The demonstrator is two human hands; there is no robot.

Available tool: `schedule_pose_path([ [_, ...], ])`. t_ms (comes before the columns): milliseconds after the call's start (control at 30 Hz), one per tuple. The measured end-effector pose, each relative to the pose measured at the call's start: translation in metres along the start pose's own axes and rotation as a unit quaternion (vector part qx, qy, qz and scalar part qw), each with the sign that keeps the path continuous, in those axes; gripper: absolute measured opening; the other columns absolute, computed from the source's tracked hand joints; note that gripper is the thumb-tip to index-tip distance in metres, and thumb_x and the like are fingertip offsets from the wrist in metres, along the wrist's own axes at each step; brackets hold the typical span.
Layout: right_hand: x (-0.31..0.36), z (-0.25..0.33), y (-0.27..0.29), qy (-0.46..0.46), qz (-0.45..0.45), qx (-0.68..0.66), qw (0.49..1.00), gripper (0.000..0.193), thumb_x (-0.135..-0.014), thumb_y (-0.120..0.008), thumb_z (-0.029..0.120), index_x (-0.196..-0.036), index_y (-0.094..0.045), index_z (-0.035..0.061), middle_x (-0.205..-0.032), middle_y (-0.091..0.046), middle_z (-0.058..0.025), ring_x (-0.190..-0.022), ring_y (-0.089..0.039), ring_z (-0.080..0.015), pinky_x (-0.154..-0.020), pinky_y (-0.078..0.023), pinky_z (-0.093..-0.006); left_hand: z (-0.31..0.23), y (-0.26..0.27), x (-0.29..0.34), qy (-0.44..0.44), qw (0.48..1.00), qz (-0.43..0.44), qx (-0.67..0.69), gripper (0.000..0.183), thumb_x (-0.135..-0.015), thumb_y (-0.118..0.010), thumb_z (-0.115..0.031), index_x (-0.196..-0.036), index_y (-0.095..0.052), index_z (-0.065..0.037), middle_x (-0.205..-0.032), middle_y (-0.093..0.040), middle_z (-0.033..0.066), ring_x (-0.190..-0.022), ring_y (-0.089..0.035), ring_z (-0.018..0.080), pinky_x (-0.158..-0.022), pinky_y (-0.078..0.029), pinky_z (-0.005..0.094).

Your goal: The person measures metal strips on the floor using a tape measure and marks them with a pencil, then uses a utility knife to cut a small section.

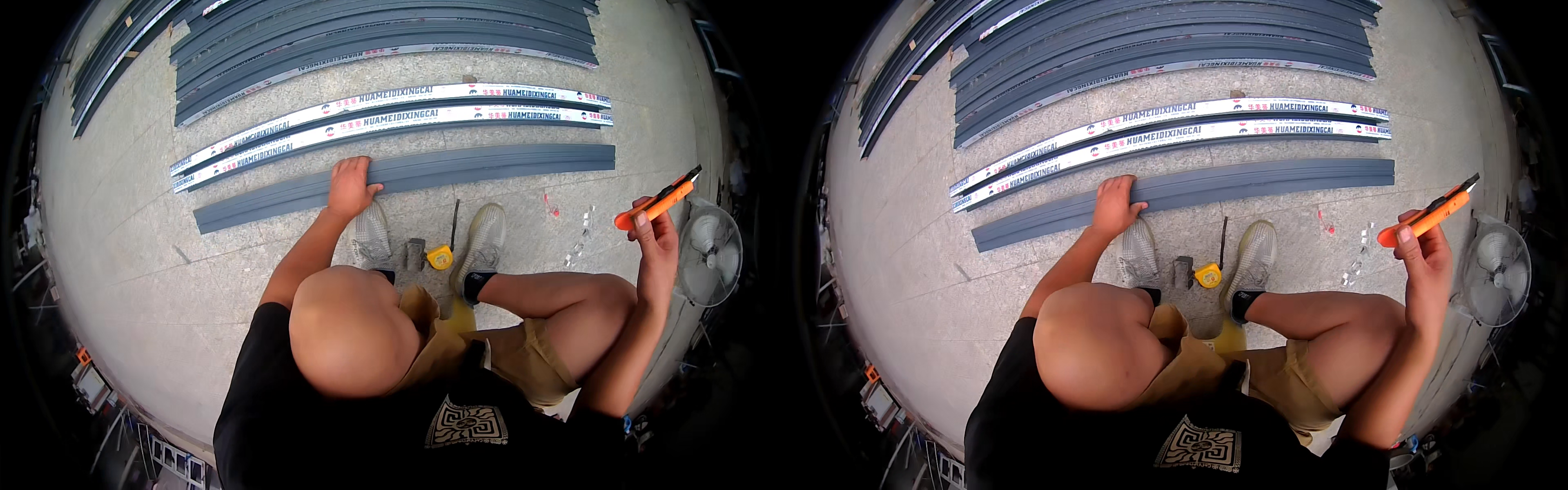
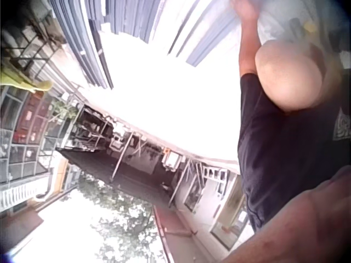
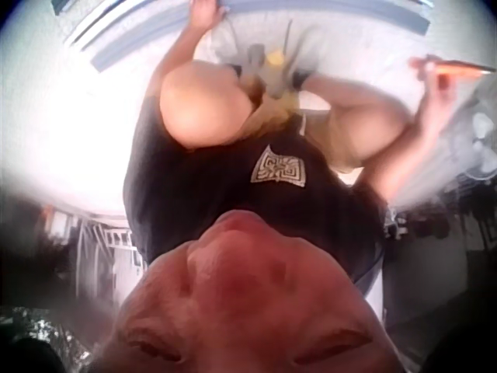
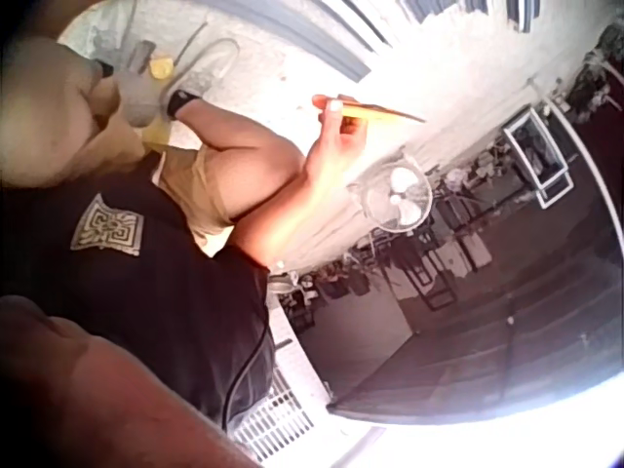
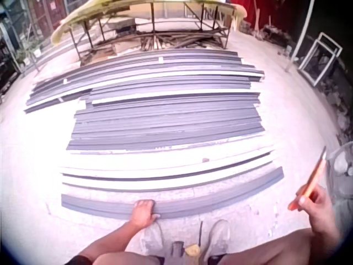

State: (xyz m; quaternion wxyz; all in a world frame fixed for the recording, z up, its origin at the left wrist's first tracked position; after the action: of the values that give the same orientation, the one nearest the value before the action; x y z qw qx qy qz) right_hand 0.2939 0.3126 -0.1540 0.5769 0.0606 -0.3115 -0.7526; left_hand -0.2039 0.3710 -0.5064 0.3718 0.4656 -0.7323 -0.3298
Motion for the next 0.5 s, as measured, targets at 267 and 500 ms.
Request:
schedule_pose_path([
  [267, 0.005, -0.005, 0.000, 0.011, 0.006, -0.010, 1.000, 0.037, -0.110, -0.078, 0.036, -0.128, -0.072, 0.0041, -0.107, -0.071, -0.0004, -0.095, -0.059, -0.0084, -0.087, -0.047, -0.0277, 0.013, -0.016, 0.007, 0.046, 0.997, -0.054, -0.024, 0.081, -0.085, -0.096, -0.032, -0.155, -0.062, -0.008, -0.152, -0.066, 0.0152, -0.149, -0.055, 0.0359, -0.132, -0.034, 0.0516],
  [500, -0.001, -0.027, 0.008, 0.005, 0.007, -0.047, 0.999, 0.035, -0.108, -0.081, 0.034, -0.125, -0.073, 0.0047, -0.102, -0.077, -0.0014, -0.091, -0.061, -0.0075, -0.084, -0.048, -0.0273, 0.000, -0.032, 0.010, 0.056, 0.992, 0.063, -0.090, 0.098, -0.084, -0.097, -0.027, -0.169, -0.049, -0.012, -0.168, -0.053, 0.0128, -0.158, -0.047, 0.0318, -0.134, -0.032, 0.0527],
])
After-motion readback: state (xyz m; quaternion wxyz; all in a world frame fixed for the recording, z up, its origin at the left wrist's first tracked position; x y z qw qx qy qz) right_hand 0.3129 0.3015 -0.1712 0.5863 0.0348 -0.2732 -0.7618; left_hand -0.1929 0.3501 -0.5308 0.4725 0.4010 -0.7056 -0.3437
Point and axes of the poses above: each hand's wrist, its own x-axis away from the middle knuckle, its own y-axis out of the back of the hand, z = x × y, the point moved 8 cm from there along -x, towards the middle knuckle
